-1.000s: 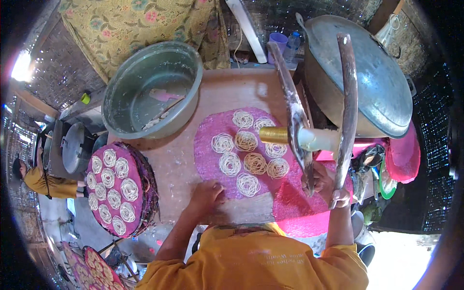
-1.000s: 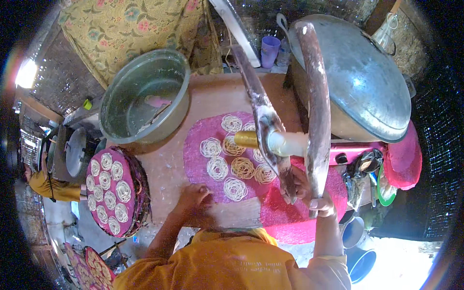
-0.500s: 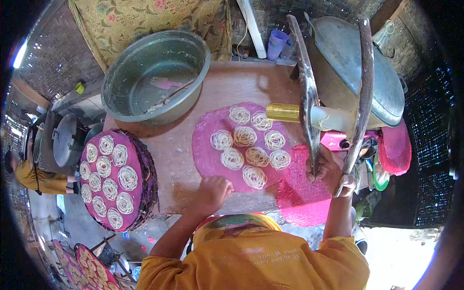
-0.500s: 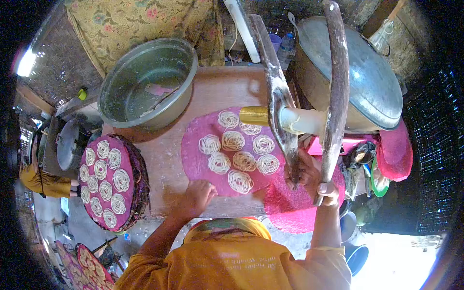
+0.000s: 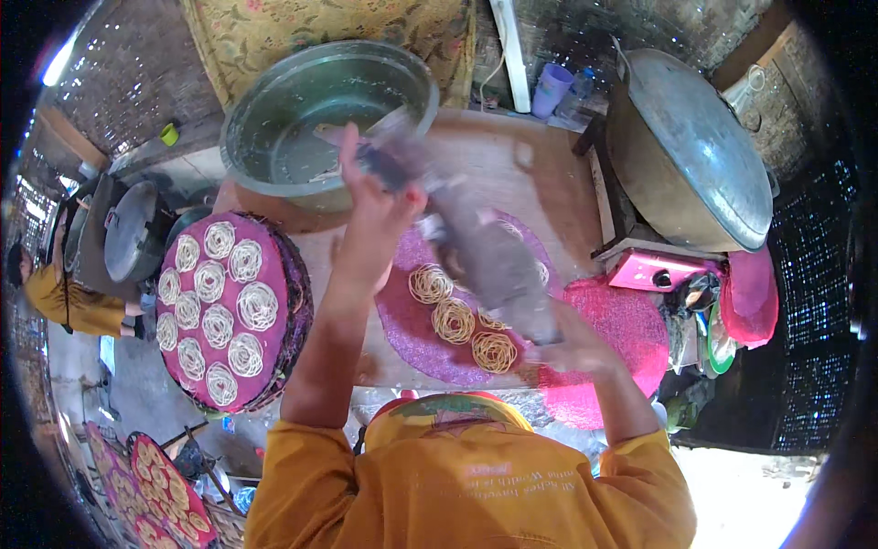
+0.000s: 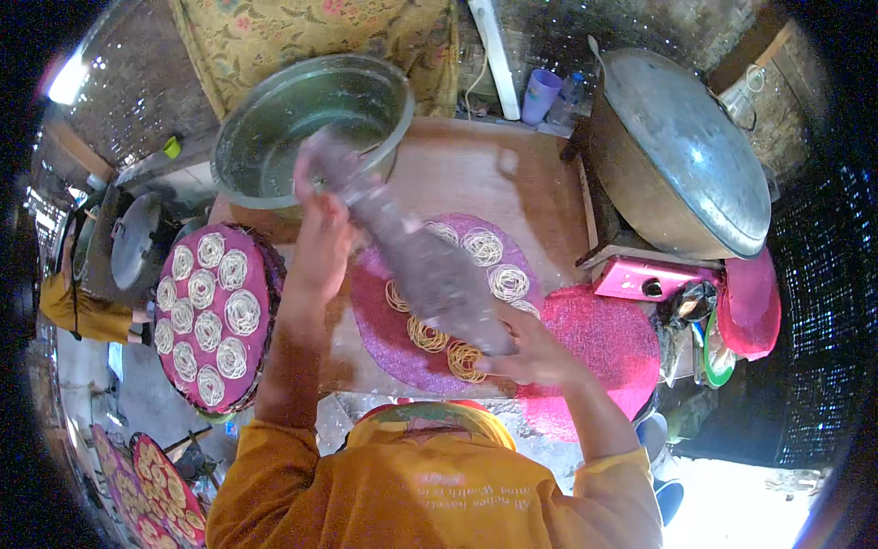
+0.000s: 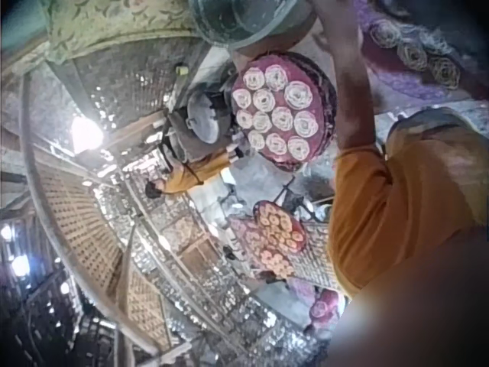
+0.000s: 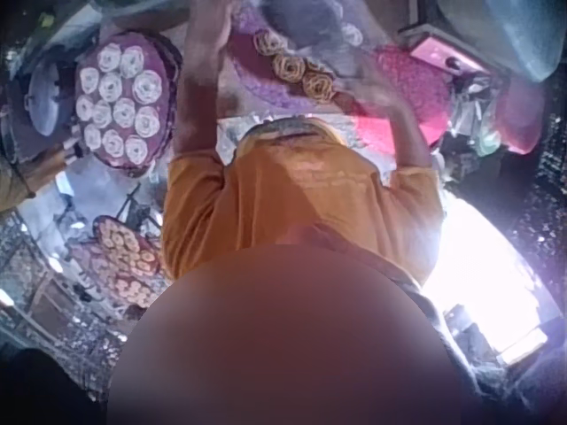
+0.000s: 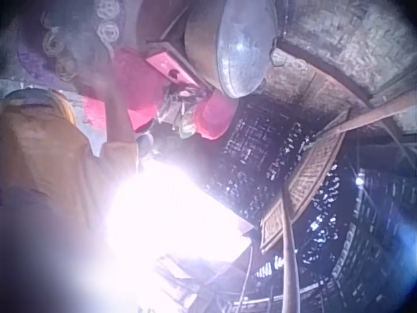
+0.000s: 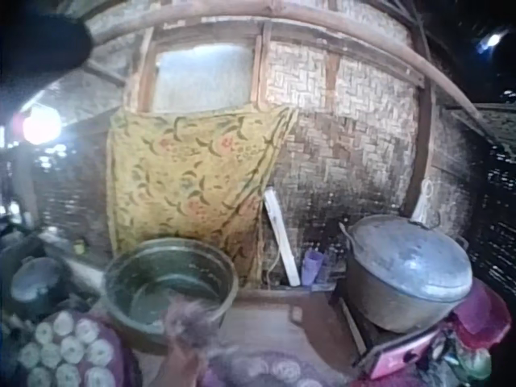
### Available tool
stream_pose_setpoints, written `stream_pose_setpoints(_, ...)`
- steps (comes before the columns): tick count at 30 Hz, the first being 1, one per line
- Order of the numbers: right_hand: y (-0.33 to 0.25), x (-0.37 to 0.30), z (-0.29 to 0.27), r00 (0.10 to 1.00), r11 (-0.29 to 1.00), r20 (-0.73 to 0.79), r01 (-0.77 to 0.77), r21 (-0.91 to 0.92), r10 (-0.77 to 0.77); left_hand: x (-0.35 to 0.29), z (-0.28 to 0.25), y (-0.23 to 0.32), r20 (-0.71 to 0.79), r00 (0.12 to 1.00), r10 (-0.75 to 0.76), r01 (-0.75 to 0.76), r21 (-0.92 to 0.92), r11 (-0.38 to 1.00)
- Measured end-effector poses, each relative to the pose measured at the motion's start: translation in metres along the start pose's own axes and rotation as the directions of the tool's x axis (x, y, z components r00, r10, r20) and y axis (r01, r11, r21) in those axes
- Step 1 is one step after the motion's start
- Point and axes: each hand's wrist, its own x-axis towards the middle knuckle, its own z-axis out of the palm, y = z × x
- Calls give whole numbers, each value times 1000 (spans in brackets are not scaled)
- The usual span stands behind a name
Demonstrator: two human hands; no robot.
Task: The person pipes swirls of dough onto small circular mats using a handheld manual extruder tool.
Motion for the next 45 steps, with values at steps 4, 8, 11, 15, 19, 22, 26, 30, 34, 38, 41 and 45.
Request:
stream_pose_setpoints(4,-12,53,-19,970,970,169,-144,-194,177,46,-24,-15,-357,934,29,-40,-21,999)
stream_pose_setpoints(8,-14,90,-33,956,950,293,99,-297,-8,42,-40,-26,-583,812,29,21,78,997)
stream_pose_setpoints(11,-24,97,-42,946,917,313,54,-395,79,27,-30,-13,-617,787,11,-33,-24,999)
stream_pose_setpoints(15,-45,109,-45,889,948,416,-53,-315,189,33,-64,-36,-685,728,-46,63,0,998)
stream_pose_setpoints(19,-18,128,-74,862,938,428,-139,-319,273,29,-48,-49,-734,669,-116,143,-26,989)
stream_pose_setpoints(22,-21,137,-80,848,935,459,-108,-338,264,39,-54,-57,-701,713,-19,2,-24,1000)
stream_pose_setpoints(26,-22,156,-70,871,969,457,-77,-235,181,66,-74,-49,-698,715,36,6,58,998)
stream_pose_setpoints(30,-23,180,-43,859,977,485,-70,-202,161,79,-120,-32,-561,828,-12,28,21,999)
stream_pose_setpoints(34,-32,172,-58,817,977,537,-161,-138,210,70,-119,-49,-648,758,73,-41,65,997)
stream_pose_setpoints(38,-20,169,-89,830,962,492,-184,-203,262,66,-82,-74,-674,733,92,-114,11,993)
stream_pose_setpoints(41,-17,173,-83,850,955,452,-176,-237,269,67,-92,-87,-839,542,-59,50,-38,998)
stream_pose_setpoints(45,-18,179,-84,884,946,411,-96,-309,224,79,-87,-78,-811,584,29,-26,17,1000)
